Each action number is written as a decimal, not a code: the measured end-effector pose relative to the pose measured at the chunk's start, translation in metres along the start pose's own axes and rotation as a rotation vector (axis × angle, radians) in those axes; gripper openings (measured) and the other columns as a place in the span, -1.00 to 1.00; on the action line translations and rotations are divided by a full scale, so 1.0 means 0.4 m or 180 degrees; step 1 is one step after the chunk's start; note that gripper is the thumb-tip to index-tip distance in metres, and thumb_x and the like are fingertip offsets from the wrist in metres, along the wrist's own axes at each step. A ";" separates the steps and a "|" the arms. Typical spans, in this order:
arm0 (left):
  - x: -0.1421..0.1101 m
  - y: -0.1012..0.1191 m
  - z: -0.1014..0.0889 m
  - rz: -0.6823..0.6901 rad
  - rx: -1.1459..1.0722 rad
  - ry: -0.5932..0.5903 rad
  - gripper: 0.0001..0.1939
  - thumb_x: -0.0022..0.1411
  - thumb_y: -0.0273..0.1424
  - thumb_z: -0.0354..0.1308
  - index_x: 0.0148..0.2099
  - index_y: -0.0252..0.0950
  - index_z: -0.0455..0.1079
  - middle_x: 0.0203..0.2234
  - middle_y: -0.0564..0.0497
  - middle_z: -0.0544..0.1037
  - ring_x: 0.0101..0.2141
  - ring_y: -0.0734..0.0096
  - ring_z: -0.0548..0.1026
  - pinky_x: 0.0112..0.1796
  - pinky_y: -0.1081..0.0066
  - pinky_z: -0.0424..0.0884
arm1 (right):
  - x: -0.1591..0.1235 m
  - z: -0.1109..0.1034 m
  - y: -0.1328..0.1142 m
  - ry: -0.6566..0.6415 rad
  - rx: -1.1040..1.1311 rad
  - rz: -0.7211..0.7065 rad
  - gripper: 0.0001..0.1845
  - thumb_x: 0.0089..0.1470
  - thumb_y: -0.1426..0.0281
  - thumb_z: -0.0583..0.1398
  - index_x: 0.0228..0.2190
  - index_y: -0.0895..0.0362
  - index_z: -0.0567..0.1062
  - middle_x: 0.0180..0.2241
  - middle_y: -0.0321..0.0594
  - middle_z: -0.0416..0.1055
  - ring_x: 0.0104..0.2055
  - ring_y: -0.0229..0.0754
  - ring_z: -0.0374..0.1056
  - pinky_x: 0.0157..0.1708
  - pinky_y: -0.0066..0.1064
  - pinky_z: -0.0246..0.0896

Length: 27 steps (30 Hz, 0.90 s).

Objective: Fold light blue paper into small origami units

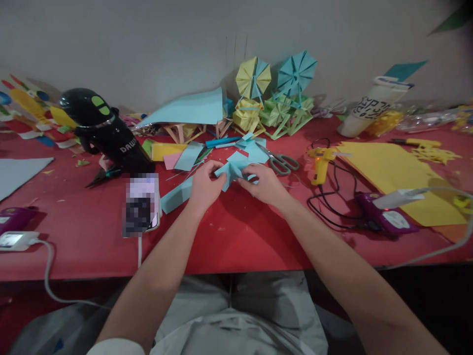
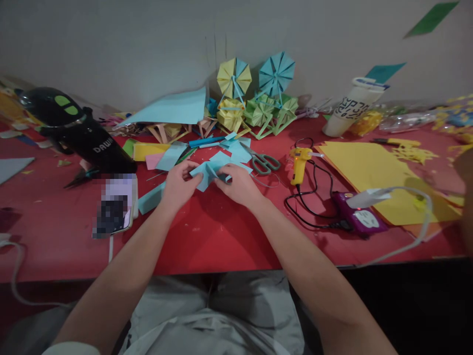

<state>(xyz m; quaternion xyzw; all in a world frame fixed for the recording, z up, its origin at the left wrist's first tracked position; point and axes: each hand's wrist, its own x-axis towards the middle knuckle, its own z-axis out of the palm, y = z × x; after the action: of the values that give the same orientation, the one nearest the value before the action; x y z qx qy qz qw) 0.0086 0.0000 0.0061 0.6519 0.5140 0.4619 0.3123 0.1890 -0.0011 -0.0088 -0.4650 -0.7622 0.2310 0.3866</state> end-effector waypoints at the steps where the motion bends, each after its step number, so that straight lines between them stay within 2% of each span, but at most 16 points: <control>1: -0.001 0.000 0.000 0.0001 0.0006 -0.0024 -0.90 0.06 -0.52 0.15 -0.31 -0.27 0.38 -0.40 0.05 0.56 -0.36 0.42 0.49 -0.32 0.42 0.36 | 0.000 0.000 -0.001 -0.0024 0.0040 -0.0035 -0.85 0.04 0.29 0.22 -0.43 0.11 0.44 -0.35 -0.17 0.41 -0.35 -0.19 0.32 -0.31 -0.31 0.35; 9: -0.005 0.005 -0.003 -0.0157 0.0320 0.0124 -0.89 0.08 -0.49 0.14 -0.28 -0.23 0.34 -0.48 0.09 0.54 -0.47 0.41 0.46 -0.35 0.40 0.33 | -0.002 0.001 -0.008 0.0223 -0.0065 -0.0248 -0.90 0.08 0.37 0.17 -0.46 0.10 0.38 -0.41 -0.22 0.34 -0.38 -0.21 0.27 -0.32 -0.32 0.31; 13: -0.006 0.007 -0.003 -0.0010 0.0236 -0.0011 -0.86 0.10 -0.50 0.14 -0.24 -0.24 0.40 -0.38 0.04 0.59 -0.37 0.36 0.52 -0.29 0.39 0.36 | -0.002 0.002 0.000 0.0112 -0.0275 -0.0317 -0.93 0.08 0.38 0.18 -0.38 0.12 0.46 -0.37 -0.19 0.34 -0.36 -0.19 0.27 -0.28 -0.31 0.31; 16: -0.004 0.003 -0.003 0.0039 0.0126 -0.0074 -0.86 0.12 -0.50 0.13 -0.24 -0.26 0.44 -0.28 0.00 0.61 -0.25 0.32 0.55 -0.23 0.39 0.39 | -0.003 0.005 0.006 0.0112 -0.0370 -0.0415 -0.83 0.10 0.37 0.17 -0.25 0.10 0.53 -0.26 -0.13 0.38 -0.27 -0.15 0.33 -0.20 -0.29 0.31; 20: 0.002 -0.009 0.001 -0.0101 -0.0178 -0.0131 -0.86 0.09 -0.43 0.19 -0.24 -0.30 0.48 -0.32 -0.03 0.61 -0.26 0.30 0.56 -0.22 0.36 0.42 | -0.005 0.011 0.008 0.0031 -0.0555 -0.0667 -0.70 0.11 0.41 0.16 -0.11 0.06 0.55 -0.12 -0.07 0.39 -0.08 -0.07 0.36 -0.06 -0.24 0.29; 23: 0.004 -0.008 0.008 -0.0409 -0.0742 -0.0139 -0.79 0.03 -0.42 0.23 -0.21 -0.32 0.48 -0.29 -0.05 0.60 -0.24 0.30 0.55 -0.19 0.35 0.45 | -0.007 0.014 0.010 -0.0101 -0.0763 -0.0707 -0.61 0.11 0.46 0.13 -0.02 0.06 0.52 -0.01 -0.02 0.37 0.02 0.00 0.33 0.00 -0.16 0.28; 27: 0.002 0.013 0.012 -0.1180 -0.1739 -0.0367 -0.70 -0.02 -0.50 0.22 -0.15 -0.27 0.43 -0.25 -0.03 0.57 -0.22 0.35 0.54 -0.18 0.35 0.47 | -0.006 0.013 0.025 -0.0129 -0.0904 -0.0653 -0.53 0.12 0.51 0.08 0.04 0.04 0.48 0.08 0.00 0.33 0.08 0.02 0.31 0.05 -0.10 0.28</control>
<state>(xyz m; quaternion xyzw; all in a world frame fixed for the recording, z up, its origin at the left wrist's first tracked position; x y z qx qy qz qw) 0.0149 -0.0003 0.0093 0.4645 0.4625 0.4802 0.5829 0.1907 0.0013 -0.0200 -0.4299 -0.8382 0.0897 0.3233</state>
